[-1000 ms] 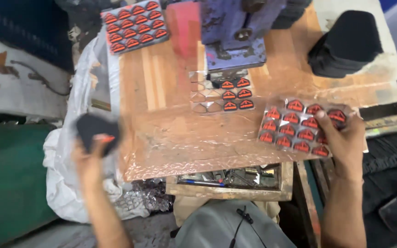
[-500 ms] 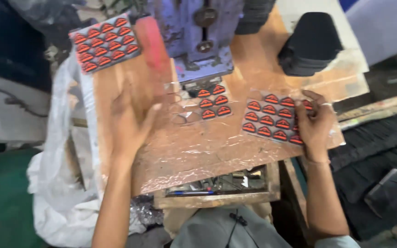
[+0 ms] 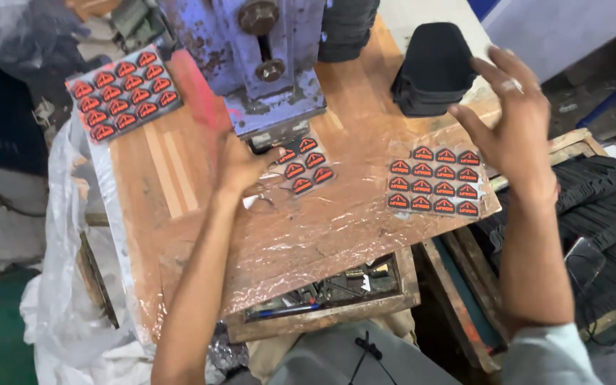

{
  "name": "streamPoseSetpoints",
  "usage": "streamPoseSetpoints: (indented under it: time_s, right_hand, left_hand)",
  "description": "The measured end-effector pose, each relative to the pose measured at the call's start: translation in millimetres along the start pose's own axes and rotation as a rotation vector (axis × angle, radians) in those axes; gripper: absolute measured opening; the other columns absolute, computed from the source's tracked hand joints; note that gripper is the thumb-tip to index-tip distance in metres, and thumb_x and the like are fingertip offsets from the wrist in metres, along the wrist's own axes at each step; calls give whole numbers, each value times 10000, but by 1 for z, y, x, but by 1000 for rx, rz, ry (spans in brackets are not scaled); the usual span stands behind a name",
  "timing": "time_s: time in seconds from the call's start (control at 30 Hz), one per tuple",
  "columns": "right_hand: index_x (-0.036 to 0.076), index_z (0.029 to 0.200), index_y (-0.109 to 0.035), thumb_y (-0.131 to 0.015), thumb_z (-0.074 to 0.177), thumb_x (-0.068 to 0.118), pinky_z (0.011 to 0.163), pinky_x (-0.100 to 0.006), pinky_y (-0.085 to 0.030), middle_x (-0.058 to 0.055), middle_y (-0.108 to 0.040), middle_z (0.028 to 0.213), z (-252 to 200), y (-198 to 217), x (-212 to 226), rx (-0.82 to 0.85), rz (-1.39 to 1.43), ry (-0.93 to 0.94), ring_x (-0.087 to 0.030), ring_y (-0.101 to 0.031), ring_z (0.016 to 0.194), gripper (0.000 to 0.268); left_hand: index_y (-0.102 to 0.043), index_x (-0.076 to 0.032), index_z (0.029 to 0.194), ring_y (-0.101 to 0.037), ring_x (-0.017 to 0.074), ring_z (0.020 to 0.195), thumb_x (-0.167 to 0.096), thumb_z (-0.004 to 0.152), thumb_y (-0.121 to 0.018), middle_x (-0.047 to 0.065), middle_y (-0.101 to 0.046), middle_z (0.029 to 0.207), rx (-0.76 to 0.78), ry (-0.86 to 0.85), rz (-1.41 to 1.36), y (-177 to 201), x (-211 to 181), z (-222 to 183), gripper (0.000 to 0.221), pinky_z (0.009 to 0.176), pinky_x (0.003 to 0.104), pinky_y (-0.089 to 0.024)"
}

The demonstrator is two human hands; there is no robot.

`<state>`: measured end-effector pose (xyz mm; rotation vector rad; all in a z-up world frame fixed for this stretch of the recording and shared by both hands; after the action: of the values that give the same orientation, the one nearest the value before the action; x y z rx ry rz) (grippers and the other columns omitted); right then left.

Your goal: Manually stamping or heat-pressing logos onto small fabric patches using a machine.

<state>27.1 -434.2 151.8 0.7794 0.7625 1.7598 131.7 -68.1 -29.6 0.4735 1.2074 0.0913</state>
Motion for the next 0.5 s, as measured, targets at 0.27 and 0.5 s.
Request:
streamPoseSetpoints:
  time_s: [0.27,0.5]
  right_hand:
    - [63,1208,-760,-864,907,181,996,-431,-565,-143,-730,1269,21,-31,-50,278,202,76,-335,-705,1134,339]
    - [-45,1134,-710,-725,1152,-19,929,-425,-542,-169,-731,1123,-23,1,42,-207,12,147,-333,-692,1094,35]
  left_hand:
    - [-572,-51,1373,-658,94,733,-27,794,-825,46,-739,1059,-30,460,-262,67,-21,-89,632,564,267,-533]
    - [-658,6,1300,-712,116,724,-76,804,-850,70,-773,913,-93,668,96,154,6,-185,538,583,288,-592]
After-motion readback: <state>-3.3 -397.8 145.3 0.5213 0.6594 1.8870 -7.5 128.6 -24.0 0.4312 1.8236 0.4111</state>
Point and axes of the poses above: each hand's wrist, its own z-axis towards the middle knuckle, its own y-axis out of the back of the hand, x = y × z, the point moved 4 cm from there along z, towards the middle knuckle
